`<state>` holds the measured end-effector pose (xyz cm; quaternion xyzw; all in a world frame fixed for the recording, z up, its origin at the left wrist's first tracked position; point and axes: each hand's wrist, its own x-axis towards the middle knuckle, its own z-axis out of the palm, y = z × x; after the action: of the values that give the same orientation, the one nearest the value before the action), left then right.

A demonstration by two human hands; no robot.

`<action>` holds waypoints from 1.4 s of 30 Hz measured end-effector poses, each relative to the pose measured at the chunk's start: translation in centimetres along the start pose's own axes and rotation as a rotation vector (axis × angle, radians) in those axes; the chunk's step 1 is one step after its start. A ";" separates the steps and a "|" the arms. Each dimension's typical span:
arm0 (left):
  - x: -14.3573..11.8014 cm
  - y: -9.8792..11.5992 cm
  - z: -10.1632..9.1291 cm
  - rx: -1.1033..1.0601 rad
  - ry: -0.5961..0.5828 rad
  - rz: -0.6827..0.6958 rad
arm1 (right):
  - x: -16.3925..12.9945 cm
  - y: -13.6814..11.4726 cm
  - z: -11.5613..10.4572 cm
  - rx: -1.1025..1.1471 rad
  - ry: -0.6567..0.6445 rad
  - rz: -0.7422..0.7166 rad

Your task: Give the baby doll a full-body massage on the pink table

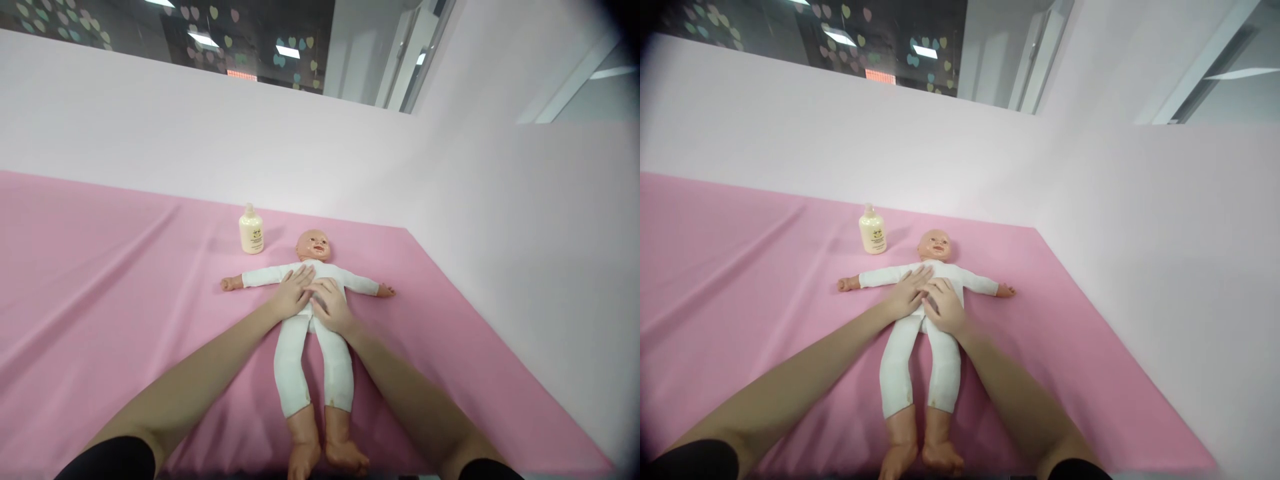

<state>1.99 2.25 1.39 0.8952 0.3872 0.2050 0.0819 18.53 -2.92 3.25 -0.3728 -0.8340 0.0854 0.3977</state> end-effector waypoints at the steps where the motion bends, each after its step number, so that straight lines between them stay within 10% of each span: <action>1: -0.1 0.2 0.0 0.024 -0.019 0.087 | 0.1 -0.2 -0.1 -0.045 -0.046 -0.056; 6: -0.2 1.1 -0.1 0.045 -0.025 0.283 | 1.1 0.1 -0.2 -0.135 -0.279 -0.073; 11: 0.1 1.7 -0.6 0.026 0.045 0.290 | 1.1 1.2 0.1 -0.185 -0.230 0.127; 24: -0.1 2.2 -0.7 -0.016 0.014 -0.069 | 0.1 2.2 1.5 -0.360 -0.097 0.533; 42: 0.4 -1.0 -0.6 -0.025 0.051 -0.420 | -0.2 5.1 0.1 -0.266 -0.062 0.629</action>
<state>1.29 3.24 1.68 0.7883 0.5646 0.2106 0.1244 21.35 0.58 0.85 -0.6575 -0.6938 0.1056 0.2742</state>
